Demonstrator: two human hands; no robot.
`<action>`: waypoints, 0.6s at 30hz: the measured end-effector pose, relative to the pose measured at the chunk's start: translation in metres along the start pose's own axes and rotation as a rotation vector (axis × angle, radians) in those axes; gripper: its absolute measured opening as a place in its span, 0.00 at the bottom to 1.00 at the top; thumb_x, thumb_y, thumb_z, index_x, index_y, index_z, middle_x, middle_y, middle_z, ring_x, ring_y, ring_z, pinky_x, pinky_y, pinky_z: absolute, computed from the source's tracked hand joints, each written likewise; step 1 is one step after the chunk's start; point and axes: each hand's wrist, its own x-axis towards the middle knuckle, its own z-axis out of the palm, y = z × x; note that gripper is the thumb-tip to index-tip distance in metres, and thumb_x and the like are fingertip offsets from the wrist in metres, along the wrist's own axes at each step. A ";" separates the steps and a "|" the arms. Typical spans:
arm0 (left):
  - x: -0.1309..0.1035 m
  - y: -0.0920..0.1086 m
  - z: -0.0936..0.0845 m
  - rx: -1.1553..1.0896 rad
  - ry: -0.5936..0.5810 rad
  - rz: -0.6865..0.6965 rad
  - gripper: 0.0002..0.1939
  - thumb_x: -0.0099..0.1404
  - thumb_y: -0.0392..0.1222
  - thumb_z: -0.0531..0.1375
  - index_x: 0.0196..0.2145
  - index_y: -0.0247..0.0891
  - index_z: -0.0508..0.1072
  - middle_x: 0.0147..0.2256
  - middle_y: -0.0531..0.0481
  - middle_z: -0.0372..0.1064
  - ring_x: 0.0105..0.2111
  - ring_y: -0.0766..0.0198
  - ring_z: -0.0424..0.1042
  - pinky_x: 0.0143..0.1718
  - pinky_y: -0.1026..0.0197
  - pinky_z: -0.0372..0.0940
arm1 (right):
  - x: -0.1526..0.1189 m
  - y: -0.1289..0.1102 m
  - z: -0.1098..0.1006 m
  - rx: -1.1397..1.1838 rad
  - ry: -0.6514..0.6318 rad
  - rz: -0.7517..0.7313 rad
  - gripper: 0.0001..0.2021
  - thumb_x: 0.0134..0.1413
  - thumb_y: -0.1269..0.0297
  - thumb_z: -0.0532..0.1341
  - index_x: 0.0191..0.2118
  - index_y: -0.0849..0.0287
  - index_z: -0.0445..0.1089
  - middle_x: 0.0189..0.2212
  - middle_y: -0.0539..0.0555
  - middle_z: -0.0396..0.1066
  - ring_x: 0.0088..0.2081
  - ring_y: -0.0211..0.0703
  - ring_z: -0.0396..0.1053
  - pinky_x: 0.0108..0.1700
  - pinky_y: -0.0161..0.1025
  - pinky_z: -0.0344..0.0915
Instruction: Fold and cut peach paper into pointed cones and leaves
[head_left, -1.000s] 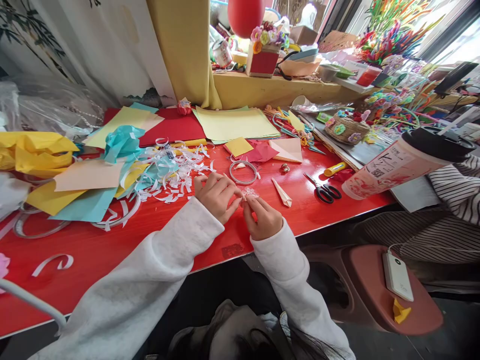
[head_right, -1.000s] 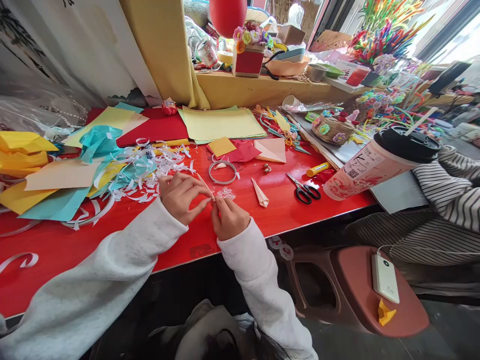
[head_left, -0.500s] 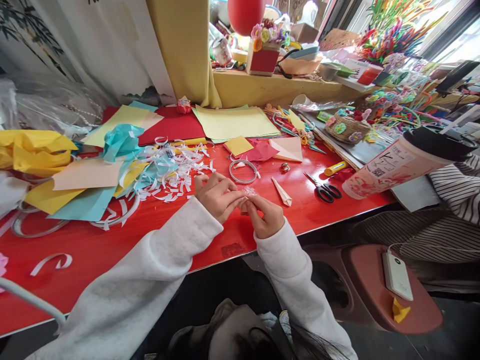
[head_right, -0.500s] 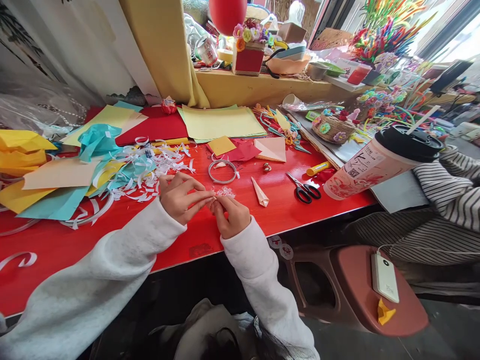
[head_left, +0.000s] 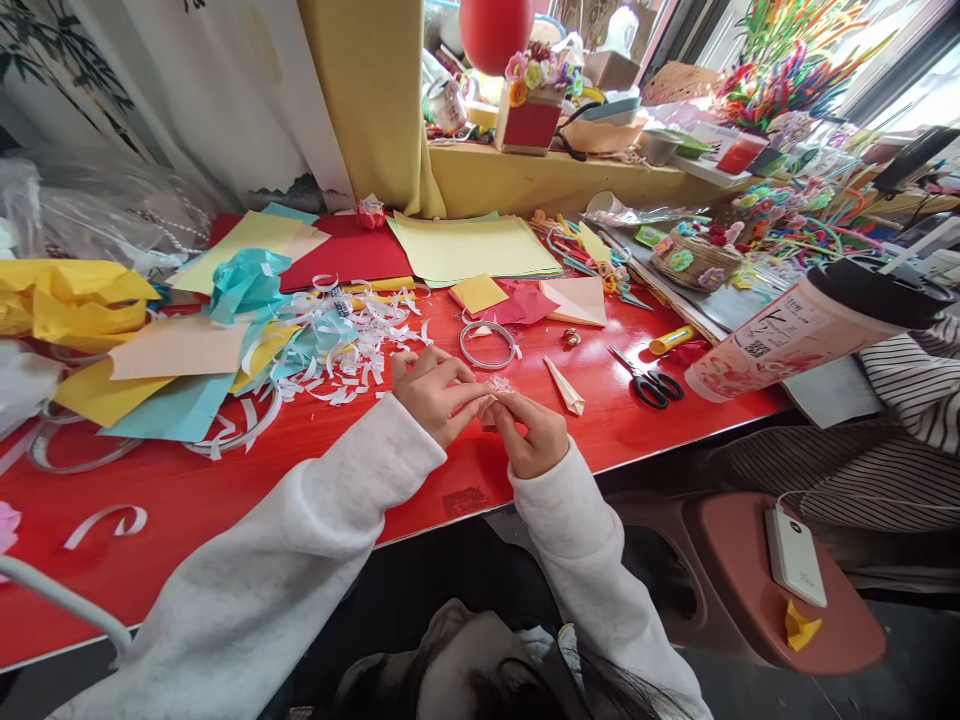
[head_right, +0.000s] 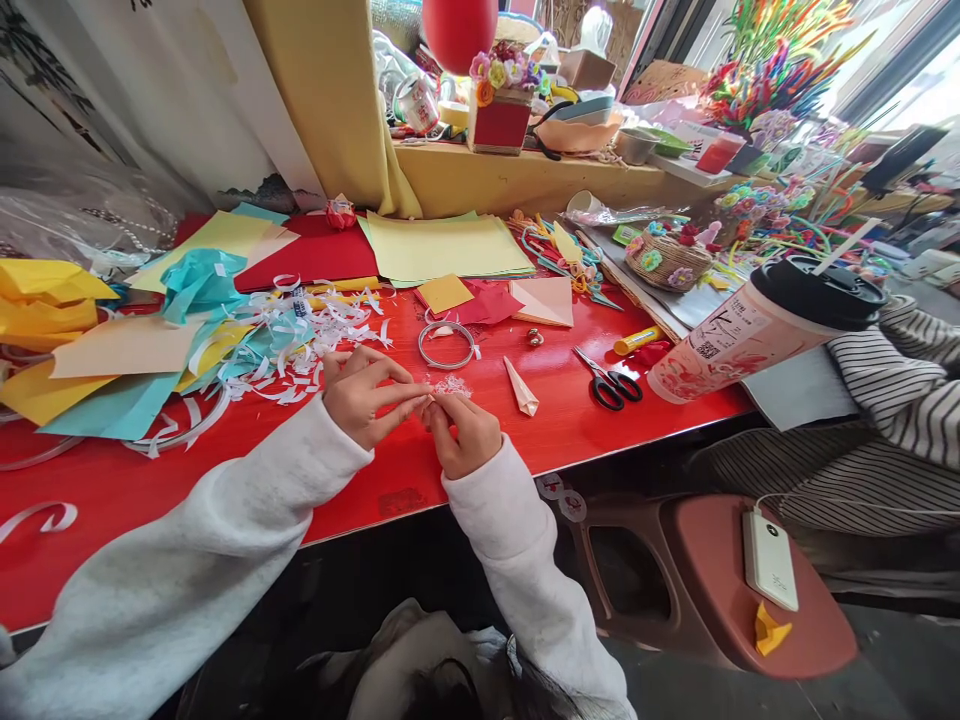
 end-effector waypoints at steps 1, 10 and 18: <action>0.000 0.000 0.000 0.001 -0.001 0.000 0.08 0.57 0.45 0.53 0.31 0.49 0.71 0.27 0.58 0.69 0.32 0.64 0.62 0.36 0.56 0.45 | 0.000 0.000 0.000 -0.003 -0.003 -0.005 0.10 0.49 0.71 0.49 0.32 0.62 0.66 0.24 0.53 0.68 0.24 0.33 0.66 0.30 0.33 0.66; 0.001 -0.004 -0.001 -0.017 -0.037 -0.080 0.10 0.57 0.43 0.53 0.37 0.50 0.70 0.27 0.58 0.69 0.31 0.66 0.62 0.35 0.56 0.46 | 0.000 0.002 0.001 0.078 0.023 0.096 0.10 0.49 0.68 0.49 0.31 0.62 0.66 0.22 0.52 0.68 0.21 0.33 0.67 0.26 0.32 0.66; -0.002 0.003 -0.006 0.085 0.023 0.037 0.10 0.53 0.38 0.55 0.33 0.50 0.71 0.30 0.53 0.65 0.32 0.63 0.59 0.36 0.55 0.47 | 0.001 0.002 -0.002 0.207 -0.030 0.257 0.12 0.50 0.62 0.49 0.32 0.63 0.66 0.21 0.53 0.68 0.22 0.36 0.68 0.25 0.33 0.66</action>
